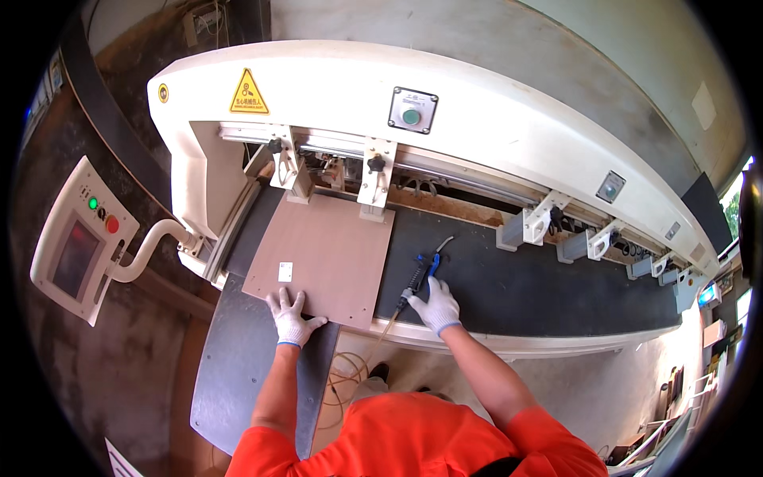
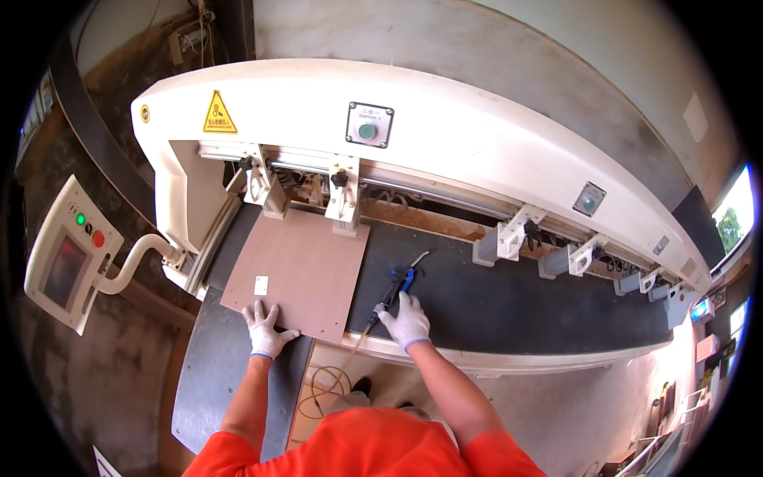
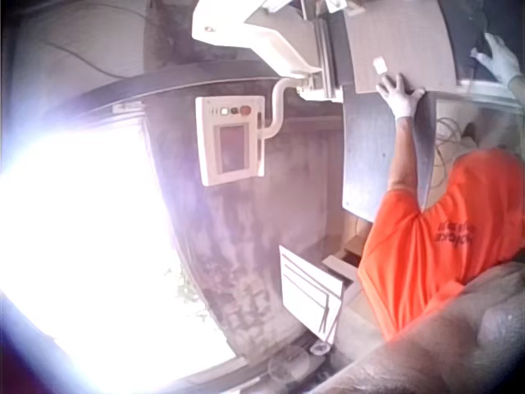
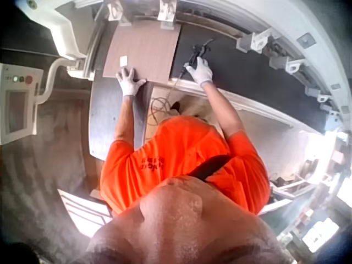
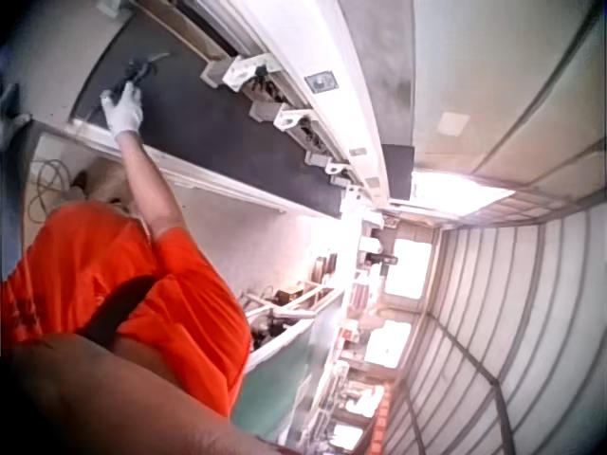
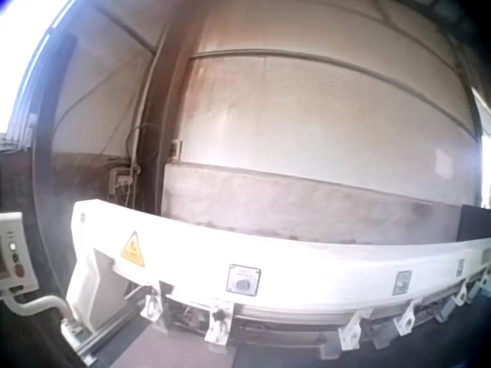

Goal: The person picks up rectangular wood panels from a stack and places them onto a conveyor belt to feed an edge banding machine. After the panels are processed, the person collects them and stacks them. The person also uses a screwdriver to adjust a component on the machine.

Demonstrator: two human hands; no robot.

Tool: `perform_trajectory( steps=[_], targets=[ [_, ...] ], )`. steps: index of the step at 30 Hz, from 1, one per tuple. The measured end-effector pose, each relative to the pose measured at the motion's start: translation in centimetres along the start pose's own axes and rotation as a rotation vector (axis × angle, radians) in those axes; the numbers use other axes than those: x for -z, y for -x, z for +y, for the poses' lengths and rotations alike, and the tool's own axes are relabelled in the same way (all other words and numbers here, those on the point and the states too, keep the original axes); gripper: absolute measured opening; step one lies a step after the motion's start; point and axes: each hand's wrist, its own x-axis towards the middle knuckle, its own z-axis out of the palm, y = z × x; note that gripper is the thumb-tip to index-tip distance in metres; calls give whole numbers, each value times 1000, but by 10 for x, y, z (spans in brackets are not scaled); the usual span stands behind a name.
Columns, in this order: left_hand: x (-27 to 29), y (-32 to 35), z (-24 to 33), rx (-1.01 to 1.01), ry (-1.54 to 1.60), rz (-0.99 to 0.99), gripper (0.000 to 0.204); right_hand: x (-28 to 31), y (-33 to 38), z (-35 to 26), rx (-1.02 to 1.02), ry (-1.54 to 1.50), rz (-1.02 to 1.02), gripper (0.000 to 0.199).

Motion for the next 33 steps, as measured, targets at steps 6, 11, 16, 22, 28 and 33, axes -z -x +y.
perform_trajectory(
  steps=[6, 11, 16, 22, 28, 33],
  targets=[
    [-9, -42, 7, -96, 36, 37, 97, -24, -74, -33, -208, 241, -2, 110],
    [-8, -47, 10, -87, 26, 38, 95, -32, -83, -22, -311, 278, -73, 103],
    [-10, -45, 10, -124, 2, 49, 95, -24, -50, 11, -225, 161, -34, 94],
    [-27, -43, -5, -135, 10, 100, 97, 79, 33, -62, 274, -337, 285, 60],
    [-28, -41, -1, -145, 2, 122, 107, 176, 16, -128, 478, -218, 551, 50],
    [-37, -39, -7, -186, 12, 206, 115, 193, 1, -136, 329, -82, 538, 34]
  ],
)
